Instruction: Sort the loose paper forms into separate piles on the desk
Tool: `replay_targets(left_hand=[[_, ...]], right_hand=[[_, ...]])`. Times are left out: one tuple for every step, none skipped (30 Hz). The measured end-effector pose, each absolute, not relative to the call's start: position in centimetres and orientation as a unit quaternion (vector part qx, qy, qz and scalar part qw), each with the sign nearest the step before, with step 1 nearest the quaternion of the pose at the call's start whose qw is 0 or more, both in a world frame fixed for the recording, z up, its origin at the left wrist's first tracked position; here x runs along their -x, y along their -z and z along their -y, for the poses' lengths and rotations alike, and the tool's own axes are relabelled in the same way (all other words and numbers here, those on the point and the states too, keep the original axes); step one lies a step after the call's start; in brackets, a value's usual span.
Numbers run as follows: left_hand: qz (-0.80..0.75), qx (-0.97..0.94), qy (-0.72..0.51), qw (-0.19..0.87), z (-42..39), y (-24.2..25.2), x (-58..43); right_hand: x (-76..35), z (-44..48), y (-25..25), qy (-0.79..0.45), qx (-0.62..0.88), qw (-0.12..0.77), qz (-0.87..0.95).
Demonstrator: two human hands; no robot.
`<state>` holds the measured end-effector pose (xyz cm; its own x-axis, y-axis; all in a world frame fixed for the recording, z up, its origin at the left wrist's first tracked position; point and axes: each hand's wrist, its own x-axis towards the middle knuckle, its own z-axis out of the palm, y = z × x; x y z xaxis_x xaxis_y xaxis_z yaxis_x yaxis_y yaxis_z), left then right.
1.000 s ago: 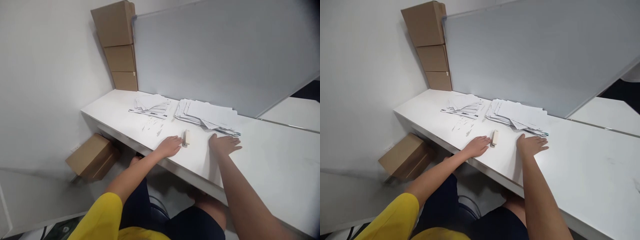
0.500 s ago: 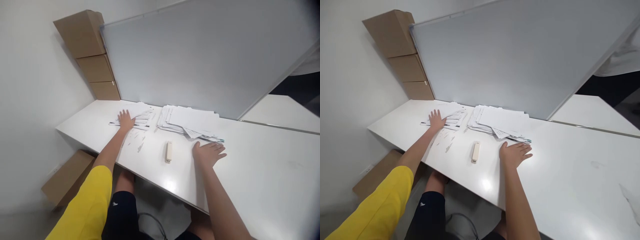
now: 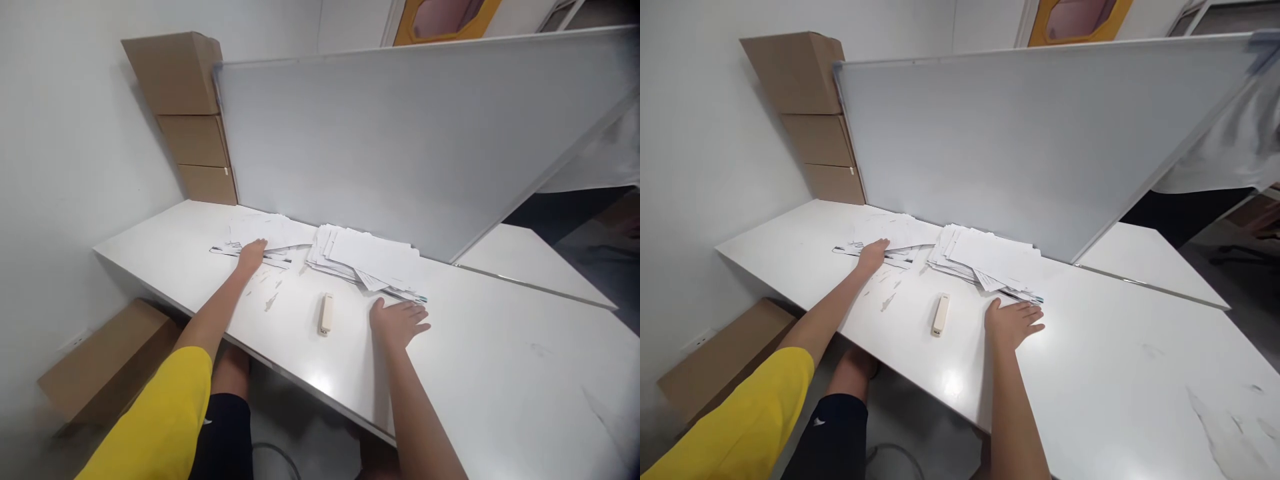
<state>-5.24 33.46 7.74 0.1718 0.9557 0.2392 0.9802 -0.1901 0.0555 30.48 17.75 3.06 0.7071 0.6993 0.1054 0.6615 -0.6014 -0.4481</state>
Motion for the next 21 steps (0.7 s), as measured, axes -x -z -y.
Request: replay_targets(left_hand=[[0.634,0.762,0.117,0.058,-33.44,-7.75,5.27],[0.635,0.76,0.123,0.06,-33.46,-7.74,5.31],[0.638,0.757,0.129,0.059,-33.51,-7.72,5.36],[0.641,0.754,0.134,0.057,-33.58,-7.69,5.43],[0.644,0.75,0.138,0.053,-33.66,-7.64,5.51],[0.647,0.748,0.142,0.048,-33.74,-7.59,5.59],[0.647,0.747,0.145,0.044,-33.81,-7.52,5.69],[0.647,0.746,0.149,0.041,-33.87,-7.43,5.79],[0.648,0.745,0.153,0.039,-33.91,-7.35,5.88],[0.648,0.744,0.157,0.037,-33.93,-7.26,5.97],[0.649,0.743,0.161,0.035,-33.93,-7.18,6.04],[0.65,0.741,0.165,0.033,-33.91,-7.12,6.1],[0.652,0.738,0.17,0.032,-33.88,-7.07,6.15],[0.654,0.735,0.176,0.031,-33.83,-7.04,6.17],[0.656,0.733,0.18,0.031,-33.79,-7.03,6.17],[0.655,0.732,0.185,0.03,-33.75,-7.04,6.15],[0.652,0.735,0.186,0.029,-33.74,-7.05,6.12],[0.646,0.74,0.183,0.028,-33.76,-7.07,6.07],[0.639,0.747,0.178,0.028,-33.8,-7.07,6.02],[0.632,0.755,0.172,0.029,-33.88,-7.04,5.96],[0.626,0.761,0.167,0.03,-33.98,-6.99,5.91]], right_hand=[[-30.45,-17.76,-3.04,-0.04,0.894,0.236,0.38],[-30.42,-17.79,-3.03,-0.041,0.894,0.238,0.378],[-30.41,-17.8,-3.04,-0.042,0.894,0.24,0.377],[-30.39,-17.82,-3.06,-0.043,0.894,0.241,0.375],[-30.39,-17.83,-3.09,-0.045,0.894,0.242,0.375],[-30.39,-17.83,-3.12,-0.046,0.894,0.243,0.375],[-30.39,-17.83,-3.15,-0.047,0.893,0.243,0.375],[-30.4,-17.82,-3.18,-0.047,0.894,0.243,0.375],[-30.4,-17.82,-3.21,-0.048,0.894,0.241,0.375],[-30.41,-17.81,-3.24,-0.05,0.895,0.237,0.374],[-30.42,-17.8,-3.27,-0.051,0.897,0.231,0.374],[-30.42,-17.8,-3.31,-0.052,0.898,0.225,0.375],[-30.43,-17.79,-3.35,-0.054,0.899,0.22,0.375],[-30.43,-17.78,-3.38,-0.054,0.9,0.216,0.376],[-30.44,-17.77,-3.4,-0.054,0.899,0.215,0.377],[-30.45,-17.76,-3.41,-0.054,0.899,0.215,0.378],[-30.46,-17.77,-3.41,-0.054,0.899,0.215,0.378],[-30.47,-17.78,-3.38,-0.054,0.898,0.216,0.379],[-30.49,-17.8,-3.34,-0.052,0.898,0.216,0.379],[-30.52,-17.82,-3.29,-0.049,0.898,0.217,0.38],[-30.55,-17.85,-3.22,-0.046,0.898,0.219,0.38]])
